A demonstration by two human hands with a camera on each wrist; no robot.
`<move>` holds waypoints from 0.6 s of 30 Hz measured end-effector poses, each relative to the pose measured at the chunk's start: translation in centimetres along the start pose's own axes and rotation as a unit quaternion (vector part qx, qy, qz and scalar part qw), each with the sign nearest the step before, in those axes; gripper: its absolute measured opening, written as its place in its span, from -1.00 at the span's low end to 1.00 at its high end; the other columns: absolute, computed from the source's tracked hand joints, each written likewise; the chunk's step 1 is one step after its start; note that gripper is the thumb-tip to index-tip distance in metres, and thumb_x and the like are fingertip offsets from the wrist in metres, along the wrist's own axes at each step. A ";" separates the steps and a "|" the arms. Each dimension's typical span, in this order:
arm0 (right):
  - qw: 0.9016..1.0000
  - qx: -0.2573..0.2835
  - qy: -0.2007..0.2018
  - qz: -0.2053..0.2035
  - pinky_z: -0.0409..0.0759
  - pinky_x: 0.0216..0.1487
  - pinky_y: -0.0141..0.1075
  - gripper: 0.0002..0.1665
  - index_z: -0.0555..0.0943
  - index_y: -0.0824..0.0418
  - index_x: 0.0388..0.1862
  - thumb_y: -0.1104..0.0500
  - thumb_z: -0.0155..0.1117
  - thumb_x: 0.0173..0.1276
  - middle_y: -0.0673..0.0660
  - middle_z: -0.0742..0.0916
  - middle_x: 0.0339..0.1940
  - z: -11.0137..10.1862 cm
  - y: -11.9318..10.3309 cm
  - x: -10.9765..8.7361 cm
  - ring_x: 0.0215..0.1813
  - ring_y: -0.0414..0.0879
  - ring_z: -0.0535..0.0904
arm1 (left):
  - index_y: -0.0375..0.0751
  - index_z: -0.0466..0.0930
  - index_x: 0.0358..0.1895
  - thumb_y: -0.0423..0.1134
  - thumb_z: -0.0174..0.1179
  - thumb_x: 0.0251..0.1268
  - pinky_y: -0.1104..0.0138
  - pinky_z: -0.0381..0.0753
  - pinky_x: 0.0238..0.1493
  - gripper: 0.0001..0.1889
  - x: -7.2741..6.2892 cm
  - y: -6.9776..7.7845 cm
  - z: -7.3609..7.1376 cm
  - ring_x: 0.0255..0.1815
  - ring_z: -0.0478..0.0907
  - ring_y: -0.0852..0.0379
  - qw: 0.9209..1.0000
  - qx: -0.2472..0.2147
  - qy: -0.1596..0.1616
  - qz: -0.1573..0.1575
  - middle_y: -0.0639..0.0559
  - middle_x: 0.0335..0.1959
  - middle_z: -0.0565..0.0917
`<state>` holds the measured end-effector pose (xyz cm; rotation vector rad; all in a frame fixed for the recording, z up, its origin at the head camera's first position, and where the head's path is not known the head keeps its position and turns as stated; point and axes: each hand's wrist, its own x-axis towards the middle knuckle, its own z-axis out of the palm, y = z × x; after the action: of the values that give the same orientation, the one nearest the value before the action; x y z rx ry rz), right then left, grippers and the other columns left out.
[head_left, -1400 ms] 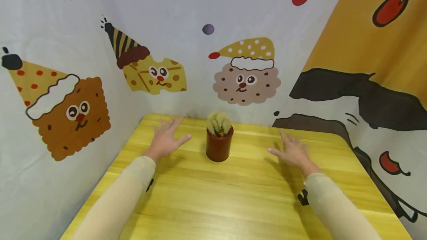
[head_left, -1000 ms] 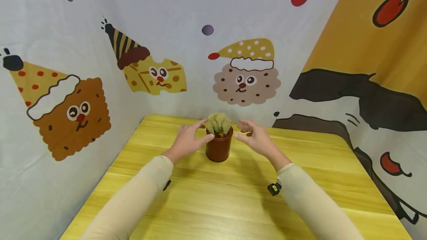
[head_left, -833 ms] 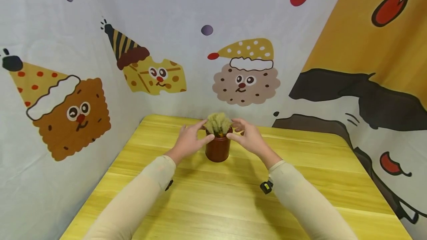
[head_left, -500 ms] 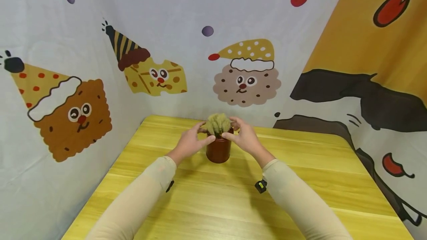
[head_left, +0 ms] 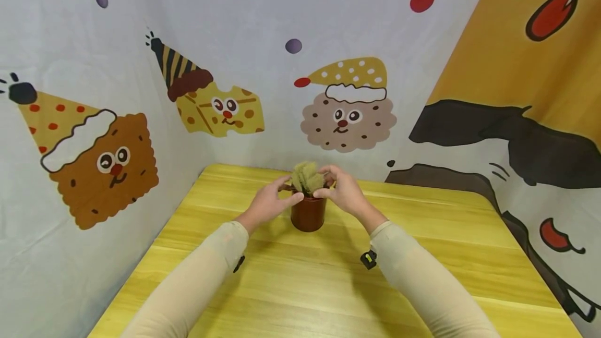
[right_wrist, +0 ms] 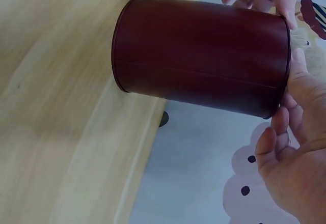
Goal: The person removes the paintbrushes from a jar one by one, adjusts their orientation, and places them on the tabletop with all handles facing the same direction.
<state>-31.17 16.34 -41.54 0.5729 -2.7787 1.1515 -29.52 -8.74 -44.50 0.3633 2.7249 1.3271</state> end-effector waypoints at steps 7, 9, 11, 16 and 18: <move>0.999 0.018 -0.018 -0.031 0.66 -0.03 -0.09 -0.44 0.57 0.00 0.36 0.11 0.54 0.44 0.09 0.76 0.02 -0.6 -0.3 0.1 0.02 0.01 0.65 | 0.17 0.25 0.70 0.47 0.23 0.40 -0.23 0.51 0.48 -0.08 -0.1 0.1 0.0 0.59 0.45 -0.19 1.000 0.007 -0.003 -0.002 -0.07 0.52 0.56; 0.999 0.024 -0.018 -0.039 0.66 -0.07 -0.11 -0.46 0.56 0.00 0.36 0.14 0.51 0.47 0.09 0.77 0.00 -0.7 -0.4 0.2 -0.02 0.00 0.64 | 0.18 0.24 0.70 0.47 0.23 0.40 -0.22 0.51 0.48 -0.08 -0.2 0.1 0.0 0.58 0.46 -0.19 1.000 0.007 -0.003 -0.001 -0.07 0.52 0.56; 0.998 0.031 -0.017 -0.044 0.65 -0.12 -0.13 -0.47 0.54 0.01 0.36 0.16 0.49 0.49 0.09 0.77 -0.04 -0.9 -0.6 0.3 -0.08 -0.01 0.63 | 0.18 0.24 0.71 0.45 0.23 0.41 -0.22 0.51 0.48 -0.09 -0.2 0.0 0.1 0.58 0.46 -0.18 1.000 0.005 -0.003 0.001 -0.06 0.52 0.57; 0.998 0.043 -0.009 -0.054 0.65 -0.20 -0.15 -0.46 0.51 0.03 0.37 0.18 0.48 0.49 0.09 0.76 -0.12 -1.4 -1.2 0.5 -0.21 -0.02 0.63 | 0.18 0.22 0.71 0.42 0.23 0.44 -0.24 0.49 0.48 -0.11 -0.2 -0.1 0.2 0.58 0.45 -0.22 1.000 -0.010 -0.004 0.003 -0.08 0.51 0.57; 0.997 0.049 -0.006 -0.057 0.66 -0.20 -0.15 -0.45 0.51 0.04 0.38 0.18 0.48 0.49 0.10 0.76 -0.12 -1.6 -1.4 0.5 -0.21 -0.03 0.64 | 0.20 0.22 0.71 0.41 0.23 0.45 -0.24 0.49 0.48 -0.13 -0.2 -0.2 0.3 0.57 0.46 -0.22 1.000 -0.018 -0.004 0.003 -0.08 0.49 0.59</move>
<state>-31.21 16.35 -39.35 0.7411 -2.6717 1.2672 -29.31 -8.65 -44.85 0.3743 2.6916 1.3699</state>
